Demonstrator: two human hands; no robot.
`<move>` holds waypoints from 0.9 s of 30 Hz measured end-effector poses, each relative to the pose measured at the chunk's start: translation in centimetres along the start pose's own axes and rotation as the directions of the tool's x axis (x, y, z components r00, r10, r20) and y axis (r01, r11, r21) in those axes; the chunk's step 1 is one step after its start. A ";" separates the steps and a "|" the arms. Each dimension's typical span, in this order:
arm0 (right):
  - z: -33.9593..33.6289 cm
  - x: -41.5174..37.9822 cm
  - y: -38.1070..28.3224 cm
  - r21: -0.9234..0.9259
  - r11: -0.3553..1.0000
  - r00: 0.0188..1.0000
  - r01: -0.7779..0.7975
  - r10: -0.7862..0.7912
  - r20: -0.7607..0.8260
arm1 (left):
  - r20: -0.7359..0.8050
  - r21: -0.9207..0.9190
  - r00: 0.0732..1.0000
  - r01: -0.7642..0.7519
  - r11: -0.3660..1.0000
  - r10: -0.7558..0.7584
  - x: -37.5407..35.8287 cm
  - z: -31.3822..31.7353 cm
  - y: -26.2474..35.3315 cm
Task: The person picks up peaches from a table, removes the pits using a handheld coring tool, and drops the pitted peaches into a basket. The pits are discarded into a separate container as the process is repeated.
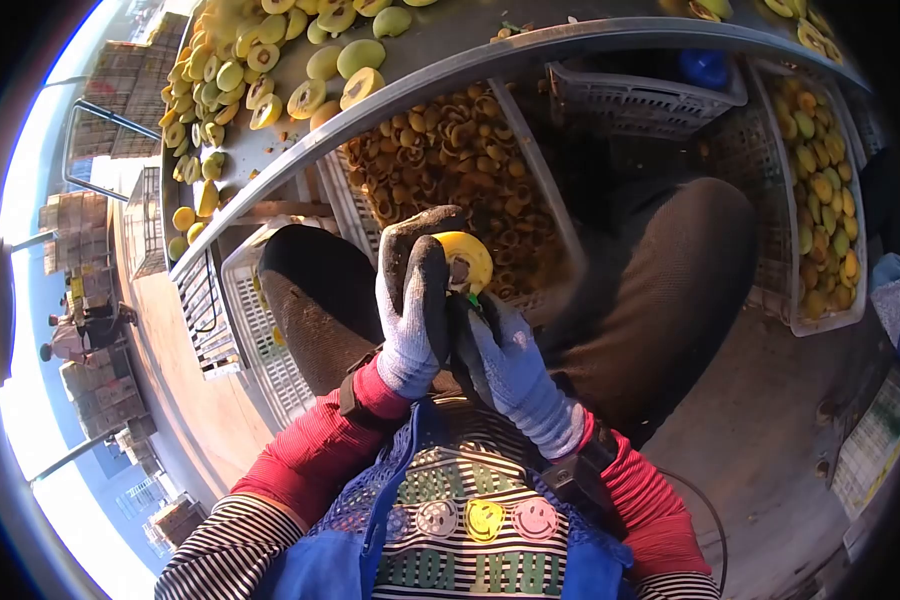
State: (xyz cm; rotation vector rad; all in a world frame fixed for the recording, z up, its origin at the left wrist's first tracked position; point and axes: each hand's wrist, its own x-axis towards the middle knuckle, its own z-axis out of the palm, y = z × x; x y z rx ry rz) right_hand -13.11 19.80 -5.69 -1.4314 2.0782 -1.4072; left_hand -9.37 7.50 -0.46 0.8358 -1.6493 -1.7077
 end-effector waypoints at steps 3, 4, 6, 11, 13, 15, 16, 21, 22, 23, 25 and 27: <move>-1.1 0.5 1.1 0.039 0.988 0.978 0.151 -0.155 0.138 | 0.071 -0.011 0.974 0.216 0.976 -0.214 0.2 -1.2 -0.1; -1.4 1.1 0.9 0.040 0.988 0.978 0.149 -0.153 0.139 | 0.071 -0.010 0.974 0.218 0.976 -0.216 0.0 -1.3 -0.4; -2.2 2.3 -0.2 0.485 0.856 0.946 -0.177 0.011 0.325 | 0.033 0.122 0.997 0.064 0.990 -0.069 -0.5 -1.6 -1.2; -1.1 1.9 0.5 0.456 0.841 0.948 -0.289 0.186 0.259 | 0.265 0.021 0.929 0.264 0.964 -0.260 1.6 -2.3 -0.4; -1.0 2.2 0.2 0.025 0.994 0.994 0.109 -0.109 0.001 | 0.384 -0.014 0.762 0.570 0.822 -0.522 3.3 -3.0 2.2; -2.5 3.7 -2.0 0.613 0.232 0.639 -0.755 0.468 0.610 | 0.374 0.097 0.826 0.417 0.904 -0.421 3.3 -3.6 0.1; -2.8 3.7 -2.3 0.614 0.233 0.640 -0.754 0.468 0.609 | 0.330 0.106 0.868 0.358 0.928 -0.372 2.8 -3.6 -0.5; -2.2 2.6 -2.5 0.526 -0.506 0.503 -0.683 0.196 0.842 | 0.322 0.353 0.941 -0.021 0.936 -0.100 1.7 -4.3 -1.2; -1.6 2.2 -2.1 0.551 -0.495 0.534 -0.672 0.191 0.824 | 0.346 0.443 0.938 -0.141 0.885 -0.024 1.6 -4.4 -1.1; -1.4 1.9 -1.9 0.548 -0.492 0.533 -0.676 0.187 0.825 | 0.342 0.444 0.940 -0.142 0.885 -0.020 1.5 -4.4 -1.0; -1.2 1.8 -1.9 0.530 -0.496 0.487 -0.688 0.225 0.844 | 0.363 0.513 0.924 -0.308 0.801 0.122 1.3 -4.2 -1.1; -1.6 2.0 -2.4 0.582 -0.387 0.520 -0.715 0.263 0.813 | 0.357 0.544 0.913 -0.376 0.750 0.199 1.0 -4.2 -1.5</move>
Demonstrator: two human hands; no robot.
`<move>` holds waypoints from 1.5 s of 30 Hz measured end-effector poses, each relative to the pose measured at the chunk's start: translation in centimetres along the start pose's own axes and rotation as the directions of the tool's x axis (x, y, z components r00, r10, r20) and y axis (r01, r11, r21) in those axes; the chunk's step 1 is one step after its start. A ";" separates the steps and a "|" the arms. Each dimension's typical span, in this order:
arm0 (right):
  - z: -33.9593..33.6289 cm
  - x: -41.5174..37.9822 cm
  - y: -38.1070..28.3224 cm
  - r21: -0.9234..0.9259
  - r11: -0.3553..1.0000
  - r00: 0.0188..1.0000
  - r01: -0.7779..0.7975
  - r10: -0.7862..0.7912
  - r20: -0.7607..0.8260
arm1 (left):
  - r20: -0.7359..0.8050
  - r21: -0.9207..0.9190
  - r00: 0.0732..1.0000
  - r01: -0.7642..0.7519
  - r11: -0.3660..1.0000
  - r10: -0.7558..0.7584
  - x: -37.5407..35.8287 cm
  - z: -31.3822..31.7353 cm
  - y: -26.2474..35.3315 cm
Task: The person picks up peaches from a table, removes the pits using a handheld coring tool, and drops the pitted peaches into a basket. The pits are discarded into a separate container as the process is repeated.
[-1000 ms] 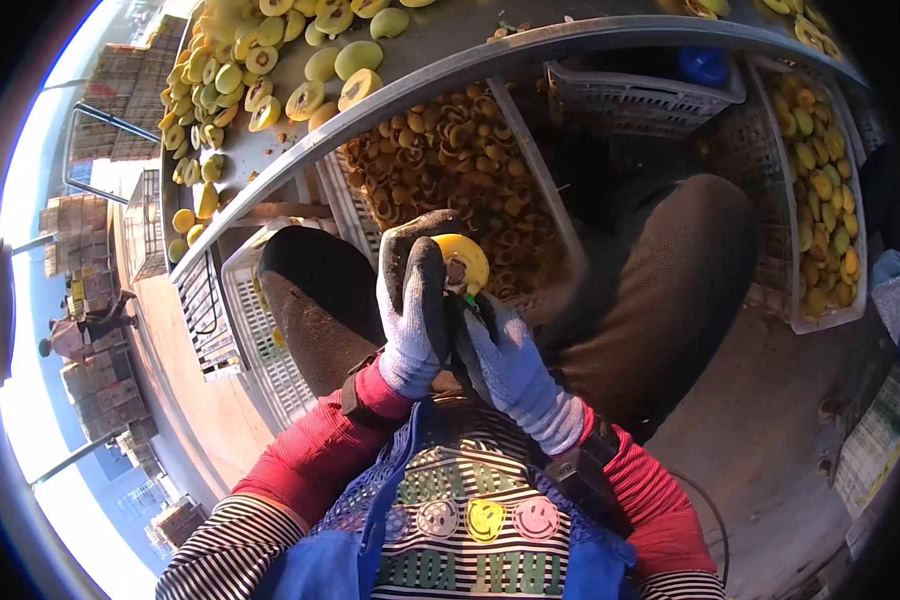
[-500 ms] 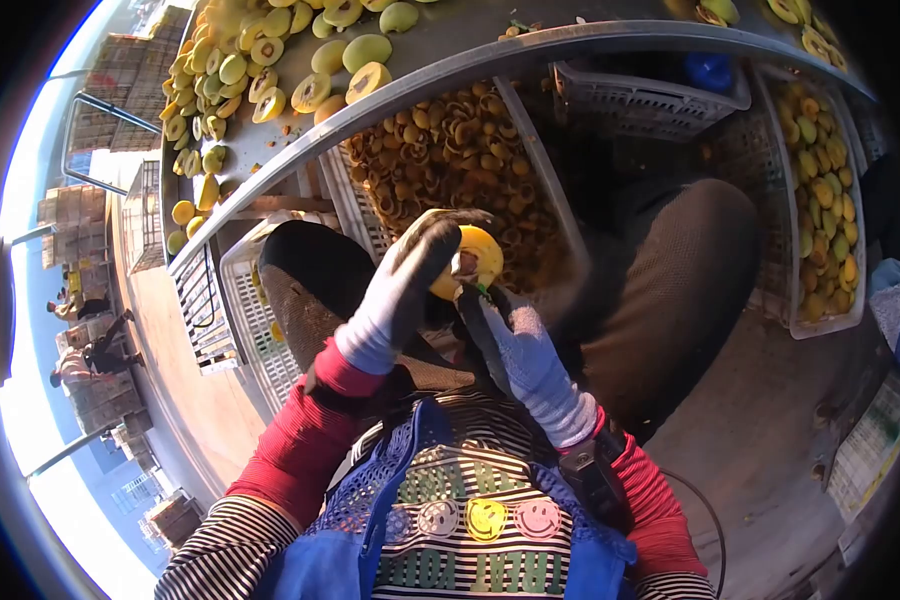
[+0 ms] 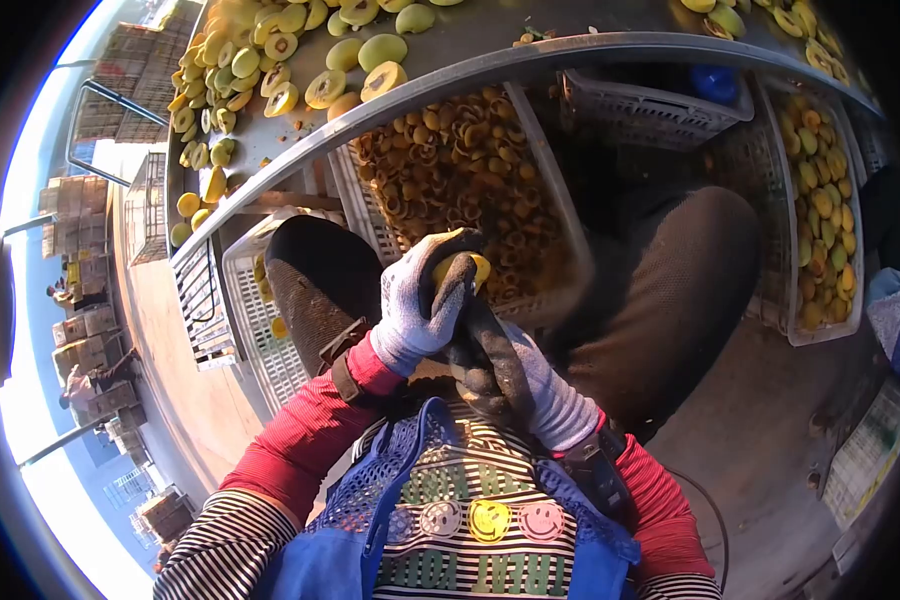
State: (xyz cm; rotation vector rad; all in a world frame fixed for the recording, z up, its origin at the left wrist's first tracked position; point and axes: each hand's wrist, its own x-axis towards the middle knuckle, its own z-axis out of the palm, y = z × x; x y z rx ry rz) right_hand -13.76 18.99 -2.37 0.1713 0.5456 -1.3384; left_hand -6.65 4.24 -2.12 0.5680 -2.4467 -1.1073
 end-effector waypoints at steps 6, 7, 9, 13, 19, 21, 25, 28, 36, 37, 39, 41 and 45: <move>-0.6 -0.1 0.2 0.298 0.923 0.965 -0.245 0.202 0.169 | 0.087 -0.035 0.996 -0.021 0.999 0.024 -0.1 -0.8 0.1; -0.6 0.0 0.4 0.370 0.885 0.952 -0.282 0.209 0.225 | 0.076 -0.113 0.997 0.041 0.993 -0.033 -0.1 -0.6 0.2; 0.3 -0.1 0.1 0.442 0.848 0.942 -0.293 0.176 0.286 | 0.223 -0.615 0.889 0.447 0.650 -0.400 -0.7 0.4 0.1; 0.0 0.3 0.1 0.543 0.755 0.889 -0.367 0.113 0.444 | -0.067 -0.599 0.993 0.041 0.800 -0.101 -0.8 2.6 -0.4; 0.6 -0.3 -0.5 0.448 0.846 0.947 -0.287 0.181 0.264 | 0.270 -0.552 0.911 0.411 0.726 -0.311 0.2 0.4 -0.4; 0.9 -0.1 -0.3 0.538 0.710 0.867 -0.454 0.210 0.453 | 0.199 -0.285 0.978 0.002 0.959 0.057 1.3 -1.1 -1.0; 1.4 0.8 0.6 0.549 0.667 0.753 -0.504 0.028 0.657 | 0.376 -0.782 0.852 0.503 0.368 -0.366 0.3 -0.8 1.5; 0.9 1.2 0.9 0.536 0.722 0.775 -0.436 -0.001 0.631 | 0.062 -0.565 0.966 0.242 0.789 -0.252 -1.4 2.2 -0.9; -1.9 1.7 0.2 0.508 0.817 0.925 -0.275 0.080 0.372 | 0.099 -0.964 0.744 0.238 0.123 -0.660 -2.2 -0.6 0.8; -2.5 1.9 0.4 0.568 0.764 0.921 -0.306 0.087 0.379 | 0.022 -0.887 0.778 0.305 0.347 -0.628 -2.3 -2.7 1.4; -2.3 2.4 0.0 0.506 0.788 0.880 -0.351 0.092 0.466 | -0.184 -0.843 0.747 0.215 0.494 -0.639 -3.7 -6.5 1.6; -1.3 2.0 -0.7 0.426 0.831 0.864 -0.357 0.120 0.489 | -0.535 -0.279 0.764 0.244 0.929 -0.361 -7.1 -11.6 -0.9; 0.2 1.3 -3.4 0.163 0.978 0.984 -0.130 0.108 0.141 | -0.421 0.542 0.704 0.701 0.463 -0.573 -15.3 -21.9 -8.6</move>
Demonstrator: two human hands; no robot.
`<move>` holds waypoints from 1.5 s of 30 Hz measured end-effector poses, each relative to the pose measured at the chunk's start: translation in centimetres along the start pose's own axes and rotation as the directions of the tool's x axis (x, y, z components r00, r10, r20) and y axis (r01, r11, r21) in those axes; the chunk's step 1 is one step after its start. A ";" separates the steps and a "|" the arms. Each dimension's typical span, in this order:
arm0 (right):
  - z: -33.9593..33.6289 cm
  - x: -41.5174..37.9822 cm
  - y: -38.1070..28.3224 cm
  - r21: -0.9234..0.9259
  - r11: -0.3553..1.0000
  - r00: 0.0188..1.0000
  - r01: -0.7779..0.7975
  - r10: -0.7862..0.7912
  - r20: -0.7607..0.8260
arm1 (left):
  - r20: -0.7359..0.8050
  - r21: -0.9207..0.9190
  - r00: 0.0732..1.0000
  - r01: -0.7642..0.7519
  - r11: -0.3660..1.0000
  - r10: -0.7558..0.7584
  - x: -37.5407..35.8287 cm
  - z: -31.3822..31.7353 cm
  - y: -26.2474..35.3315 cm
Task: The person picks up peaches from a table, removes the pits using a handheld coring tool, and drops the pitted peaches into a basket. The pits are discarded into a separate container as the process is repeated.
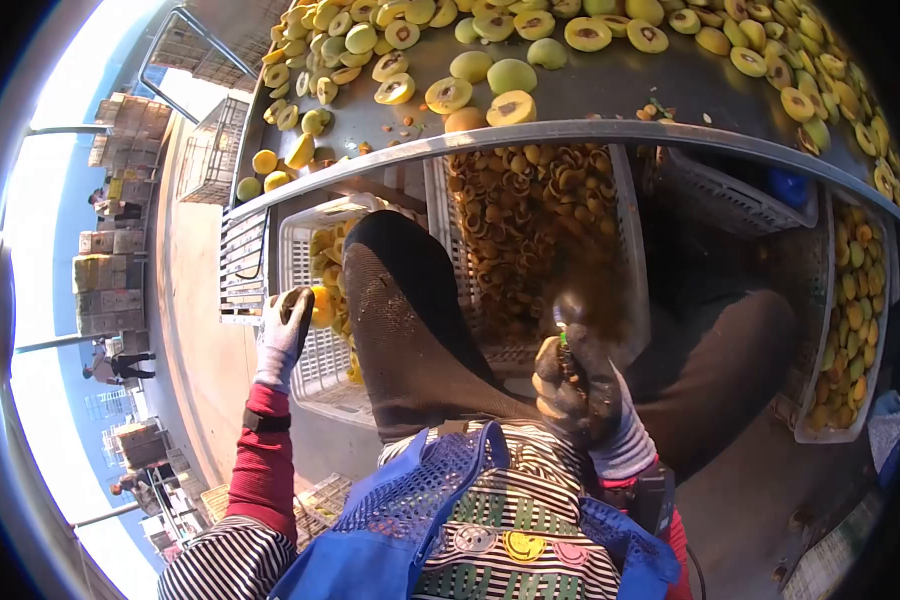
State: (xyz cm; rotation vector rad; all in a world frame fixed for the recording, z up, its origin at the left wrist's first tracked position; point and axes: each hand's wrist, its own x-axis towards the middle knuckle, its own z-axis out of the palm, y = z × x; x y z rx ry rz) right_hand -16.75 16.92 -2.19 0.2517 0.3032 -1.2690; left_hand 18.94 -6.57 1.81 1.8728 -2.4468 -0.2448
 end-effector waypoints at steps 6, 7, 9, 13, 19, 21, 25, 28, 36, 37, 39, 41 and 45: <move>5.6 1.7 -6.1 -0.678 0.727 0.955 0.107 -0.266 -0.134 | -0.244 -0.298 0.881 -0.466 0.833 0.406 11.3 -0.9 3.7; 6.3 2.3 -7.1 -0.728 0.677 0.932 0.109 -0.324 -0.162 | -0.280 -0.262 0.835 -0.542 0.799 0.474 13.5 -1.4 7.7; 8.2 2.9 -9.9 -0.819 0.570 0.947 0.060 -0.292 -0.134 | -0.308 0.017 0.610 -0.764 0.645 0.730 19.1 -2.6 14.9; 7.2 5.2 -12.9 -0.742 0.668 0.905 0.049 -0.344 -0.250 | -0.308 -0.084 0.794 -0.571 0.817 0.524 31.6 -1.9 28.5; 6.7 7.5 -13.8 -0.693 0.720 0.928 -0.040 -0.230 -0.293 | -0.320 -0.033 0.878 -0.385 0.922 0.355 44.5 1.8 39.5; 7.1 7.6 -14.4 -0.554 0.830 0.935 -0.064 -0.144 -0.324 | -0.236 -0.084 0.893 -0.411 0.908 0.382 47.3 1.9 39.9; 7.2 8.5 -14.2 -0.659 0.752 0.927 0.002 -0.248 -0.280 | -0.047 -0.882 0.758 -0.338 0.329 0.651 50.3 6.4 35.7; 7.3 8.6 -14.2 -0.667 0.744 0.917 0.035 -0.290 -0.275 | -0.025 -0.703 0.754 -0.480 0.525 0.656 40.4 5.5 33.6; 6.3 7.1 -12.8 -0.648 0.761 0.926 -0.011 -0.236 -0.293 | -0.273 -0.112 0.623 -0.777 0.619 0.733 37.5 -1.5 26.4; 6.4 7.1 -12.8 -0.615 0.788 0.922 -0.035 -0.212 -0.324 | -0.348 -0.262 0.723 -0.686 0.679 0.597 40.7 -1.8 24.1; 6.3 7.0 -13.2 -0.614 0.788 0.932 -0.052 -0.182 -0.313 | -0.506 0.140 0.739 -0.438 0.888 0.445 47.6 -2.3 19.9; 6.4 7.2 -13.5 -0.619 0.783 0.944 -0.062 -0.156 -0.292 | -0.332 -0.025 0.934 -0.151 0.988 0.135 55.0 -0.4 15.3; 7.1 7.9 -13.4 -0.613 0.787 0.942 -0.067 -0.153 -0.299 | -0.071 -0.231 0.991 -0.125 0.965 0.111 60.9 5.2 12.7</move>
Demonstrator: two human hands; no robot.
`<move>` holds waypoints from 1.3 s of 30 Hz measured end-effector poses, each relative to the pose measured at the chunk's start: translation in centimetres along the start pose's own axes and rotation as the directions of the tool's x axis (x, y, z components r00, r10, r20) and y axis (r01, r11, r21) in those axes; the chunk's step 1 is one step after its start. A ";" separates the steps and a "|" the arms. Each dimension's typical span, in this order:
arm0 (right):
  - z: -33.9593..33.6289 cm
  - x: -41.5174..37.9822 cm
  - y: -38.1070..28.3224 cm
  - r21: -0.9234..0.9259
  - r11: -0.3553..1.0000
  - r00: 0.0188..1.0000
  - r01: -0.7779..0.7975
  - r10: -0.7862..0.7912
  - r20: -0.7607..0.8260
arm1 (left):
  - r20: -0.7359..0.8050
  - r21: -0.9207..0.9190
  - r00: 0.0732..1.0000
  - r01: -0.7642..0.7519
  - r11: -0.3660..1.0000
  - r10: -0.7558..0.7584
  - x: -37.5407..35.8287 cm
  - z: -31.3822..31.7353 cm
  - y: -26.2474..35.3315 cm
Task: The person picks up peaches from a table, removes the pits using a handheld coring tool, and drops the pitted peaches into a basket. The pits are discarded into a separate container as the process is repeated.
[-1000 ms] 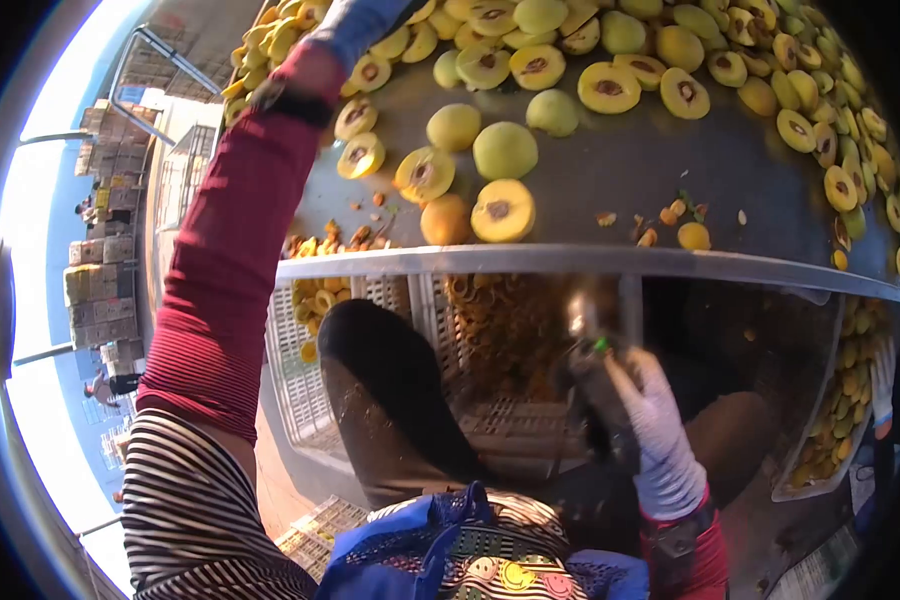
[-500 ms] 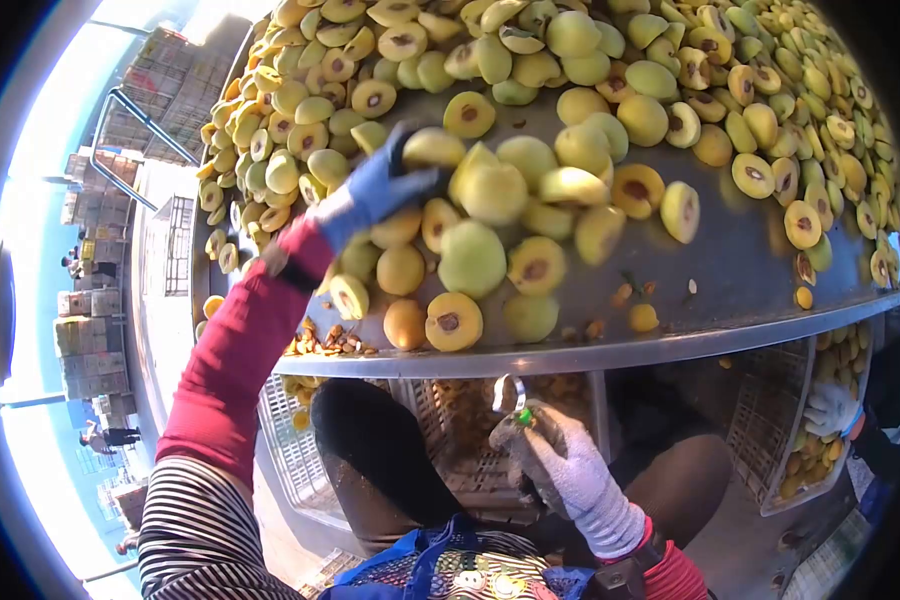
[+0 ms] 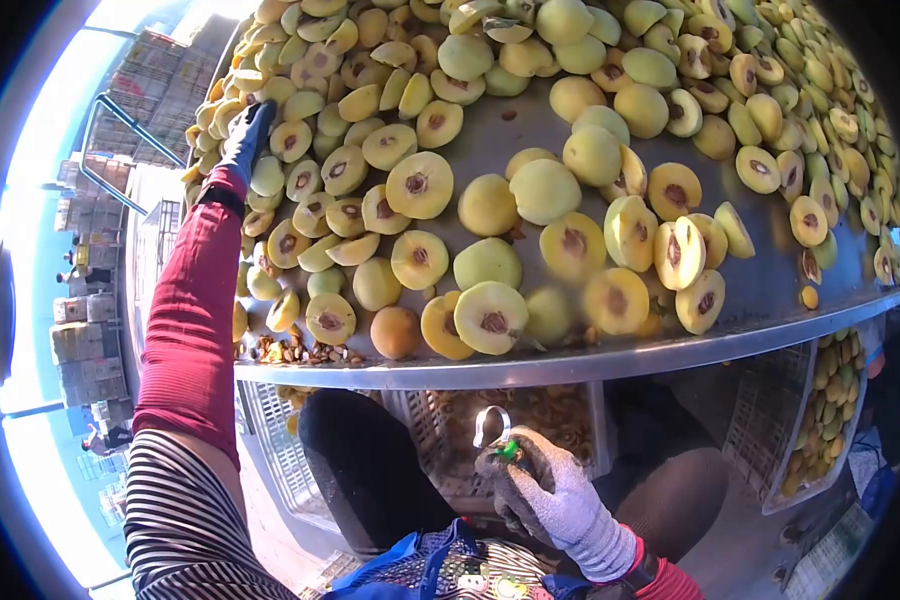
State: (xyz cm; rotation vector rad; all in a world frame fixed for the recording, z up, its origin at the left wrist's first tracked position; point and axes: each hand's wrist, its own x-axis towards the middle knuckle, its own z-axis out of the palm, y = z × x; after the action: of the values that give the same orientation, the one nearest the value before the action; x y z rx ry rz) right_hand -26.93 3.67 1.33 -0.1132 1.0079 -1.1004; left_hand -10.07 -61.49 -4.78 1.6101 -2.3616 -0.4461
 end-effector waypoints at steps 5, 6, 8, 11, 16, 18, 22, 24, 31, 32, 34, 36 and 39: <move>1.5 0.7 0.3 -0.077 0.996 0.999 0.052 -0.053 -0.009 | 0.281 0.314 0.897 -0.422 0.851 0.342 -12.5 -2.1 10.5; 1.6 0.8 0.5 -0.084 0.995 0.998 0.055 -0.056 -0.003 | 0.325 0.163 0.854 -0.474 0.865 0.406 -14.0 -1.4 10.9; 1.5 1.2 1.2 -0.193 0.978 0.996 0.084 -0.081 0.019 | 0.465 -0.027 0.709 -0.588 0.809 0.531 -18.6 -1.2 13.8; 1.7 1.5 2.1 -0.304 0.938 0.984 0.167 -0.178 -0.009 | 0.610 -0.382 0.715 -0.114 0.917 0.343 -25.2 -1.2 16.8; 0.8 1.1 3.3 -0.353 0.907 0.969 0.227 -0.246 -0.007 | 0.715 -0.038 0.613 -0.446 0.894 0.336 -26.5 -2.9 14.8; 0.2 0.5 3.8 -0.323 0.906 0.955 0.274 -0.296 -0.022 | 0.707 -0.110 0.629 -0.355 0.928 0.324 -27.3 -4.2 12.8; -1.0 -1.0 4.5 -0.390 0.878 0.942 0.277 -0.329 -0.073 | 0.521 0.156 0.788 -0.466 0.871 0.328 -30.3 -4.9 11.7; -0.8 -2.3 4.3 -0.368 0.898 0.951 0.242 -0.295 -0.093 | 0.258 0.361 0.838 -0.545 0.757 0.481 -31.3 -4.0 11.3; -2.1 -5.2 4.2 0.007 0.886 0.844 0.464 -0.440 -0.306 | -0.222 -0.123 0.740 -0.667 0.735 0.635 -47.6 -2.3 21.9; -2.9 -5.3 4.1 -0.008 0.882 0.834 0.471 -0.448 -0.323 | -0.176 -0.258 0.706 -0.706 0.660 0.686 -50.4 -0.4 22.8; -3.0 -5.9 3.3 -0.079 0.890 0.847 0.450 -0.453 -0.279 | 0.325 -0.620 0.934 0.090 0.779 0.150 -56.7 10.1 20.0; -2.8 -5.4 3.3 -0.109 0.895 0.847 0.433 -0.445 -0.290 | 0.709 -0.556 0.602 0.798 0.235 -0.368 -61.4 20.9 16.6; -2.0 -5.0 3.5 -0.082 0.893 0.838 0.443 -0.445 -0.315 | 0.374 0.392 0.889 -0.409 0.824 0.263 -67.5 32.8 7.4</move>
State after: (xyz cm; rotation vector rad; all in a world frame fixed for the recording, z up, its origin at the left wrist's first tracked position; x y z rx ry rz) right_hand -26.36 10.05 1.44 -0.1799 1.3231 -1.5804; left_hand -4.37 7.62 -34.34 1.2937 -3.1054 -0.0515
